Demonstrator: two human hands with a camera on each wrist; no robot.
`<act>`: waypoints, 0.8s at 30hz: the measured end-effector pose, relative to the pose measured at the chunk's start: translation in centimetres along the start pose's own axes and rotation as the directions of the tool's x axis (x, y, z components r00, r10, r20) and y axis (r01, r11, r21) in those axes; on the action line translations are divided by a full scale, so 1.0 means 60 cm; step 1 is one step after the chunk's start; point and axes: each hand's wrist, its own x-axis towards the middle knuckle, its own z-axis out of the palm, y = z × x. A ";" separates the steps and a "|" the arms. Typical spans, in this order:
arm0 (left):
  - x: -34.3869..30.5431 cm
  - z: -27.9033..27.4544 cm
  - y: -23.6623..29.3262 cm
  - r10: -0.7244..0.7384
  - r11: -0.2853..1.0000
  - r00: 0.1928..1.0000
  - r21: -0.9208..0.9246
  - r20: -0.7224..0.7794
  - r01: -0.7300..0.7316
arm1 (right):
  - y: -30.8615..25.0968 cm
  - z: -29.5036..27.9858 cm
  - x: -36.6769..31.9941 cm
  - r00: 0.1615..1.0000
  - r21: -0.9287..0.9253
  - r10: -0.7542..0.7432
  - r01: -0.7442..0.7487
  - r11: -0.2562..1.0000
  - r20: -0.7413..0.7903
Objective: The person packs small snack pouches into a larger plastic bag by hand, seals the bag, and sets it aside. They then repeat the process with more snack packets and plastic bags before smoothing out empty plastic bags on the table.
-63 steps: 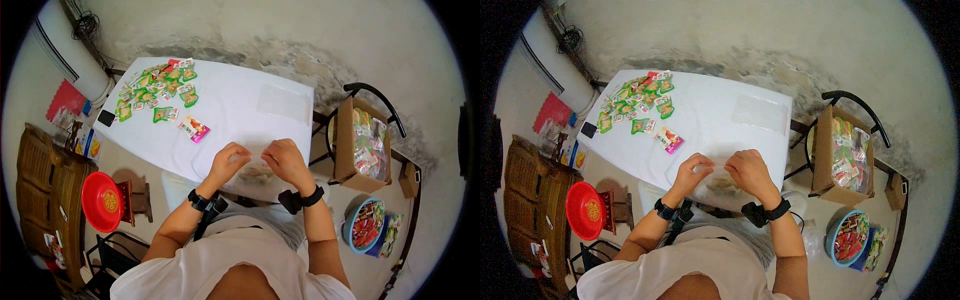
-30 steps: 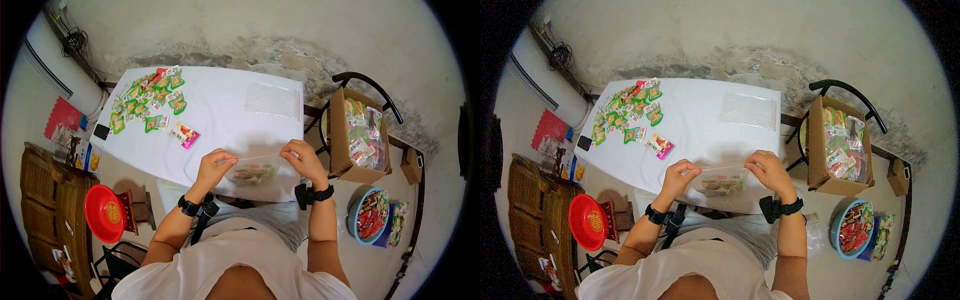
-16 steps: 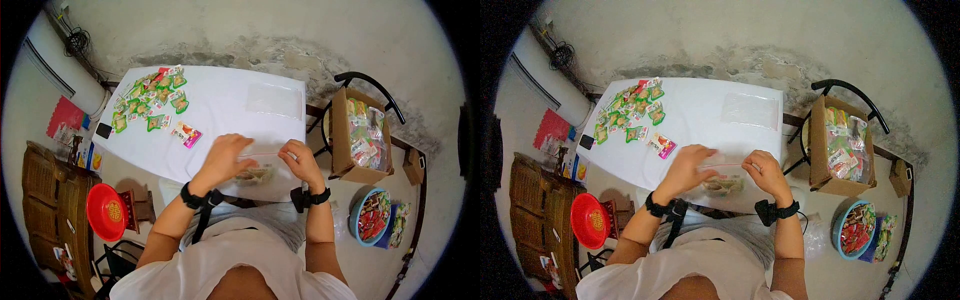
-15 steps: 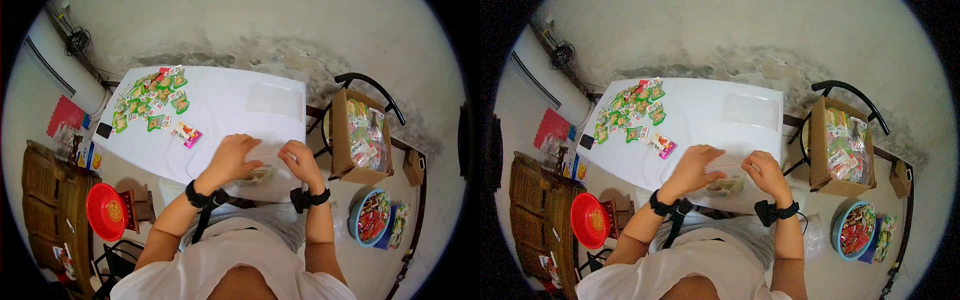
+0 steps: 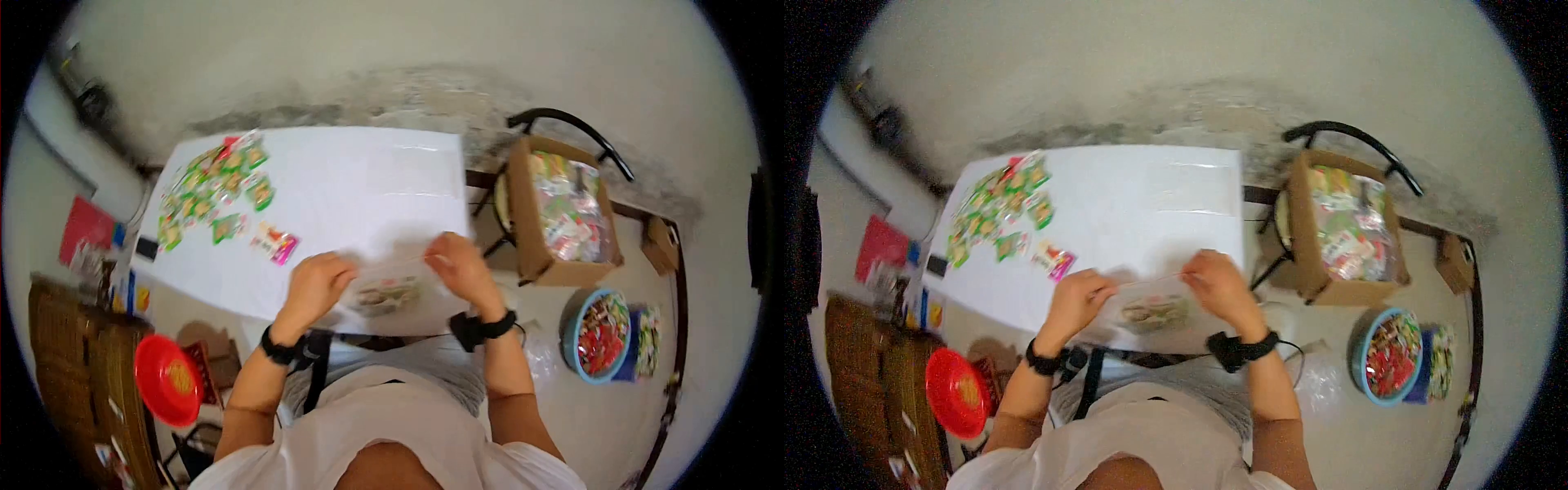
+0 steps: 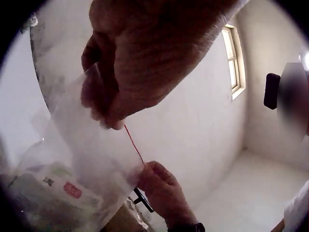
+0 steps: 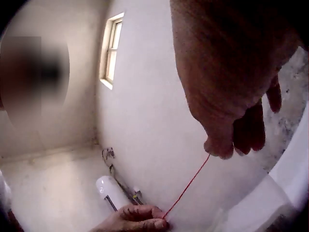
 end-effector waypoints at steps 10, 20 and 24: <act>-0.008 -0.004 0.037 0.010 1.000 0.999 -0.027 0.047 -0.009 | -0.053 0.083 0.018 0.955 -0.183 -0.215 0.254 0.950 0.205; -0.008 -0.008 0.031 -0.113 0.928 0.989 -0.366 -0.092 0.072 | -0.021 -0.085 0.003 0.993 -0.037 0.016 -0.012 0.999 0.115; -0.020 0.011 0.009 -0.222 0.857 0.975 -0.478 -0.005 0.193 | 0.002 -0.215 -0.011 0.948 -0.138 0.307 -0.316 0.939 -0.083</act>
